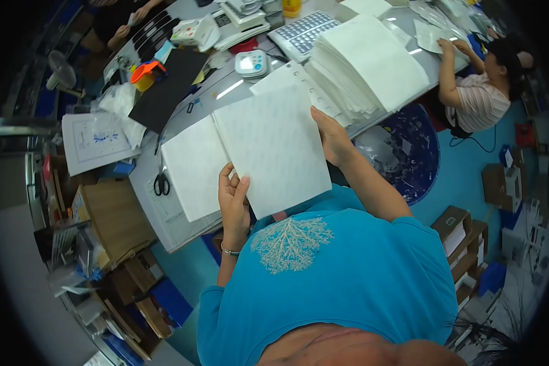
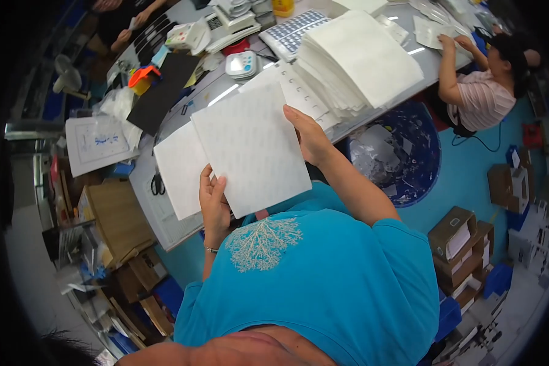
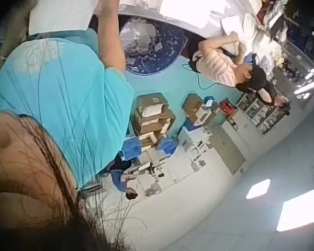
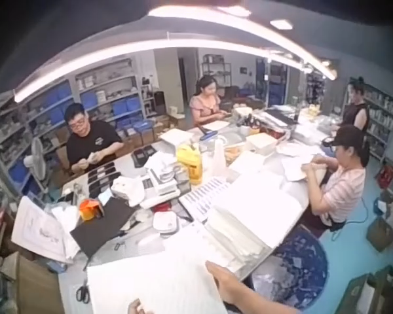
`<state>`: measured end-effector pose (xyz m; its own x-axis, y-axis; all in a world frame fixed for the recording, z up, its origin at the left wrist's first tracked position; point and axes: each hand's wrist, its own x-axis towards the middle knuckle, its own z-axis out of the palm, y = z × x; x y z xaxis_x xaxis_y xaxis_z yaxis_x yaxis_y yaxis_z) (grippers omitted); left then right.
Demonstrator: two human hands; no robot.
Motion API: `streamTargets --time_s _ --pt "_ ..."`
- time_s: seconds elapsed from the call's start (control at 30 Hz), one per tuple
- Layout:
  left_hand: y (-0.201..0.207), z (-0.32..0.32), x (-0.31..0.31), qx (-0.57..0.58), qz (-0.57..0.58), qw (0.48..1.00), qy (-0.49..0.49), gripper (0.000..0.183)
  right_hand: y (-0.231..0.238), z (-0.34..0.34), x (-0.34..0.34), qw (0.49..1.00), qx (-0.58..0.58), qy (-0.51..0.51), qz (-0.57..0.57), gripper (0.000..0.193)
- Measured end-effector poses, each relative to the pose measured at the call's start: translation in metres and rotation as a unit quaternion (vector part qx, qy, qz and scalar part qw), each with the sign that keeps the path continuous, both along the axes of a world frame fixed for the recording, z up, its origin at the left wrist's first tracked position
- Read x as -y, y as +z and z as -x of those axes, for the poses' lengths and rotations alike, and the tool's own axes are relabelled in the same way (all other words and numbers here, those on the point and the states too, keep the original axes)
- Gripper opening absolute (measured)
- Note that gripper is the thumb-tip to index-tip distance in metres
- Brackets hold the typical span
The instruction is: Sorting and inspecting paper sheets at a workstation and placing them into a bin.
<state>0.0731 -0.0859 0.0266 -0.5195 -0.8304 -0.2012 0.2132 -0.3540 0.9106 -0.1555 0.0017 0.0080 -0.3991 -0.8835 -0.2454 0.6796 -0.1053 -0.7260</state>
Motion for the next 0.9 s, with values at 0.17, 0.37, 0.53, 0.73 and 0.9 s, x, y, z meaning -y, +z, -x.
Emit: streamTargets --time_s 0.17,0.37,0.53,0.73,0.9 --pt "-0.019 0.061 -0.019 0.044 -0.088 0.971 -0.216 0.045 0.011 0.006 -0.092 0.994 0.039 -0.096 -0.038 0.051" --pt "-0.02 0.134 -0.062 0.093 -0.1 0.911 -0.39 0.047 0.022 0.077 -0.148 0.967 0.024 -0.227 0.113 0.053" --pt "-0.015 0.178 -0.102 0.115 -0.061 0.894 -0.429 0.054 0.006 0.084 -0.193 0.954 0.07 -0.23 0.181 0.051" --pt "-0.018 0.211 -0.136 0.158 -0.007 0.854 -0.495 0.057 0.02 0.105 -0.254 0.958 0.024 -0.278 0.067 0.05" --pt "-0.017 0.224 -0.174 0.101 0.066 0.871 -0.476 0.054 0.011 0.13 -0.319 0.938 -0.226 -0.231 -0.128 0.028"
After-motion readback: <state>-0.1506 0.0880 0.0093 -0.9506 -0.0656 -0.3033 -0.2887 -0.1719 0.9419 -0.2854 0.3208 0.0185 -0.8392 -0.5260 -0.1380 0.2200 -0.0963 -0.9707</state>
